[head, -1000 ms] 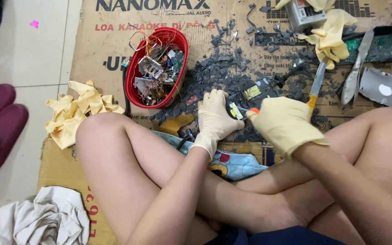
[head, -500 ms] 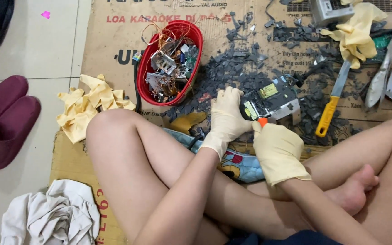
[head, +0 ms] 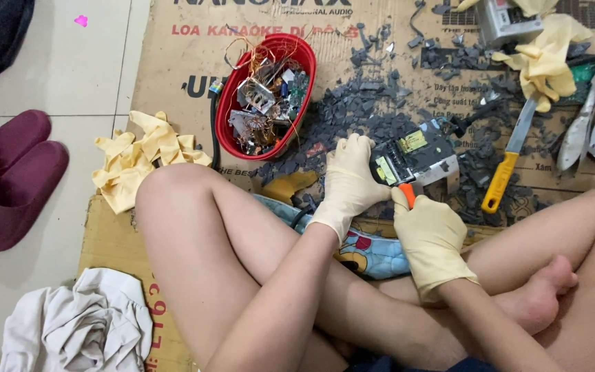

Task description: The person sits on a cardboard sheet on the floor and uses a screwdriver to disassemble a small electronic device. They remove screws and separate components, placing parts into a red bucket nearby.

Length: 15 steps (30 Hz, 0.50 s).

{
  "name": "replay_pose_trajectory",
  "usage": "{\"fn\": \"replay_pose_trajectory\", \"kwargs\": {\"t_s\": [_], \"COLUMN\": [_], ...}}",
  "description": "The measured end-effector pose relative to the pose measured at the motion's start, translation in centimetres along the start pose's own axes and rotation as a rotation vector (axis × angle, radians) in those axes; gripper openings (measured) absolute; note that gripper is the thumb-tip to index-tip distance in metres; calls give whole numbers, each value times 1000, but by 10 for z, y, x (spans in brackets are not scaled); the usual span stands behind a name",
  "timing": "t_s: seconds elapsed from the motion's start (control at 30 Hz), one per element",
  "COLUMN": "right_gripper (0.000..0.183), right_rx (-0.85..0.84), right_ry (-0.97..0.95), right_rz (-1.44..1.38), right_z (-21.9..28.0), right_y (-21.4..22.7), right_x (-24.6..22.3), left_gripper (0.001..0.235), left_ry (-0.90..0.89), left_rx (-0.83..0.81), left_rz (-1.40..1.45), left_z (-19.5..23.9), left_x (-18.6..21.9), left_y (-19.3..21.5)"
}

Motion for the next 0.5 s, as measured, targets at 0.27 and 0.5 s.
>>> {"fn": "replay_pose_trajectory", "kwargs": {"t_s": [0.27,0.5], "right_gripper": [71,72], "right_rx": [10,-67], "right_ry": [-14,50], "right_rz": [-110,-131], "right_z": [-24,-28], "right_y": [-18,18], "right_x": [13,14], "left_gripper": [93,97], "left_ry": [12,-17], "left_rx": [-19,73], "left_rz": [11,47], "left_z": [-3,3], "left_x": [0,5], "left_y": [2,10]}}
Point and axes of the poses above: each hand's wrist, its own z-axis away from the middle knuckle, its own y-axis out of the back of the hand, x = y × z, the point moved 10 cm from there along -z, towards the middle knuckle, and after that the axes turned 13 degrees about z, right-handed, at the moved point
